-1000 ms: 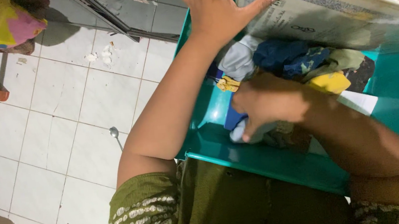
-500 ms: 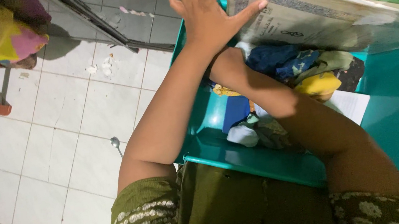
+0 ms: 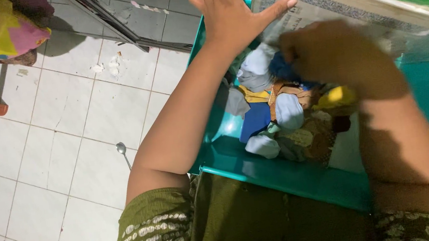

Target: Organizing and sorting through documents and items in a plastic storage drawer.

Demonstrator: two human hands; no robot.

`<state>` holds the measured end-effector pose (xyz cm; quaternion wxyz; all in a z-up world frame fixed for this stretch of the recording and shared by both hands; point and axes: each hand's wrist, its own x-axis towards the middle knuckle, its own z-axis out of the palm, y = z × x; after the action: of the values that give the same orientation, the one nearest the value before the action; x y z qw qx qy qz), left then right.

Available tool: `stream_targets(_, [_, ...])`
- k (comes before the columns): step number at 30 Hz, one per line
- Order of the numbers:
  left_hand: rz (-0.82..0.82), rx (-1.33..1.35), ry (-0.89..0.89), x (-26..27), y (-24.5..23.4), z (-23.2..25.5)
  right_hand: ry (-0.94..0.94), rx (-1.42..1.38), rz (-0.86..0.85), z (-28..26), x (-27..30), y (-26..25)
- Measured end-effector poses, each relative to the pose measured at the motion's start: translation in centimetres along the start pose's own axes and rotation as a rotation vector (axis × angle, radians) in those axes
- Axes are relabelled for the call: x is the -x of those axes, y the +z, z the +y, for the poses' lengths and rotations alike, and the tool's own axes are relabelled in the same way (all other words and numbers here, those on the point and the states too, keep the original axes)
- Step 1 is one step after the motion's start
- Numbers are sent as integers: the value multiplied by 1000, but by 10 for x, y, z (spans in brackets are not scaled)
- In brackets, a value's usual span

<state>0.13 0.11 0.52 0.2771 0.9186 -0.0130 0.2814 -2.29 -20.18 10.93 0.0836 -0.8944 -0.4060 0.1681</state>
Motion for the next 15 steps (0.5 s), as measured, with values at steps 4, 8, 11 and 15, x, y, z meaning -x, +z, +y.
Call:
stream_targets(4, [179, -4, 120, 3, 12, -8, 257, 51, -283, -43, -24, 16])
stream_targets(8, [187, -9, 146, 3, 13, -11, 17, -115, -126, -22, -41, 104])
stream_targets(11, [103, 5, 75, 2, 11, -9, -22, -94, 10, -18, -48, 145])
stream_targets(15, [178, -13, 146, 3, 17, -14, 146, -404, -738, -26, -50, 133])
